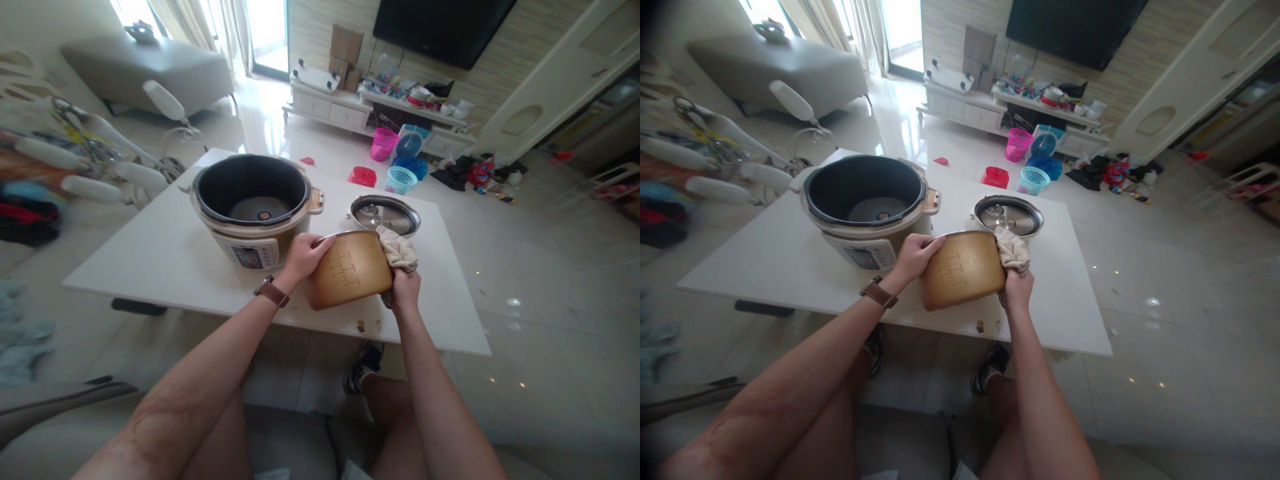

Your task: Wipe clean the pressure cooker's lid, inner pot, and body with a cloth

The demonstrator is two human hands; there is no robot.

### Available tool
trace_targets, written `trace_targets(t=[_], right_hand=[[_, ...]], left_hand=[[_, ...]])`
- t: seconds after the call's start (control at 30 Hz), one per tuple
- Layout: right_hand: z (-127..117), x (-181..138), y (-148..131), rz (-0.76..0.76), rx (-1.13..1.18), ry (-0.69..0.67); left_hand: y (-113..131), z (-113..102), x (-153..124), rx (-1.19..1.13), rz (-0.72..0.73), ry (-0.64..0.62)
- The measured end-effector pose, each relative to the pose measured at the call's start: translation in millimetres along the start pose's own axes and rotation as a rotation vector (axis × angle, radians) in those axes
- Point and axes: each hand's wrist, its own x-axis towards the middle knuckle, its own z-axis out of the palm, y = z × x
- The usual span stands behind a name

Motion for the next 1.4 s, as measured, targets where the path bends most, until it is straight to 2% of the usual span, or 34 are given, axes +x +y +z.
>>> trace_targets(t=[0.17, 0.3, 0.43, 0.63, 0.7, 0.87, 1.1, 1.4], right_hand=[[3.2, -3.9, 8.5, 0.07, -0.005, -0.007], [5.6, -11.1, 0.1, -0.017, -0.064, 0.01], [5.5, -24.1, -22.3, -0.285, -0.171, -0.086], [0.8, -50.1, -55.1, -0.846, -0.375, -0.337], [0.0, -53.7, -59.9, -0.918, -0.439, -0.384], [-0.6, -48.2, -54.4, -0.786, -0.357, -0.358], [1.5, -36.1, -40.8, -0.523, -0.221, -0.201], [4.2, -2.5, 1.5, 0.009, 0.013, -0.018]], left_hand=[[9.0, -4.3, 1.2, 0.102, 0.025, 0.039], [8.5, -6.8, 1.1, 0.116, 0.032, 0.026], [9.9, -7.3, -0.2, 0.132, 0.016, 0.015], [11.1, -6.1, -0.9, 0.143, 0.012, 0.017], [9.9, -6.1, -0.6, 0.142, 0.012, 0.01], [8.5, -6.4, 0.3, 0.167, -0.001, 0.0], [9.9, -6.1, -1.0, 0.124, 0.029, -0.013], [8.4, -6.9, -1.8, 0.091, 0.036, -0.028]])
